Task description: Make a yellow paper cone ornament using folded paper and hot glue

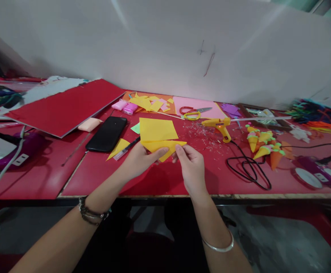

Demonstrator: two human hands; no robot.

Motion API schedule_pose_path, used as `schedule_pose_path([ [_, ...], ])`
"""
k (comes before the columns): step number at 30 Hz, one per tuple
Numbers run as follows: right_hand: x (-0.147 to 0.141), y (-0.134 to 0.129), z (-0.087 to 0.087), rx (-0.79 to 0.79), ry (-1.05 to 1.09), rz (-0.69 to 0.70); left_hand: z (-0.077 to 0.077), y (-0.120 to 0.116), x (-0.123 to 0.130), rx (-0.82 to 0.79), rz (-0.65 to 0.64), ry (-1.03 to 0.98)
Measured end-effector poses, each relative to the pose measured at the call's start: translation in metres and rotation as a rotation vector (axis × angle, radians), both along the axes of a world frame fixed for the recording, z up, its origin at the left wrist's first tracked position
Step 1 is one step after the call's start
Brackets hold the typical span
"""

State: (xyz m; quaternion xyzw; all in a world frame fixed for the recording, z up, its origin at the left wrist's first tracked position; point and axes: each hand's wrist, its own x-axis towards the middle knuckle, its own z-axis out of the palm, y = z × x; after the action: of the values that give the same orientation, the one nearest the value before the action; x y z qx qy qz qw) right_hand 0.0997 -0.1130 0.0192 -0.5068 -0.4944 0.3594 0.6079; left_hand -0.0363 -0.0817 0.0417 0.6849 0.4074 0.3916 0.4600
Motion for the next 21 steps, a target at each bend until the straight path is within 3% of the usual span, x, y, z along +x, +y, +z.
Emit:
schedule_pose_path([
  [13, 0.001, 0.004, -0.003, 0.020, 0.121, -0.016, 0.003, -0.003, 0.003, -0.137, 0.025, -0.033],
  [21, 0.002, 0.004, -0.004, -0.003, 0.211, -0.027, -0.007, 0.002, 0.002, -0.149, -0.044, -0.049],
])
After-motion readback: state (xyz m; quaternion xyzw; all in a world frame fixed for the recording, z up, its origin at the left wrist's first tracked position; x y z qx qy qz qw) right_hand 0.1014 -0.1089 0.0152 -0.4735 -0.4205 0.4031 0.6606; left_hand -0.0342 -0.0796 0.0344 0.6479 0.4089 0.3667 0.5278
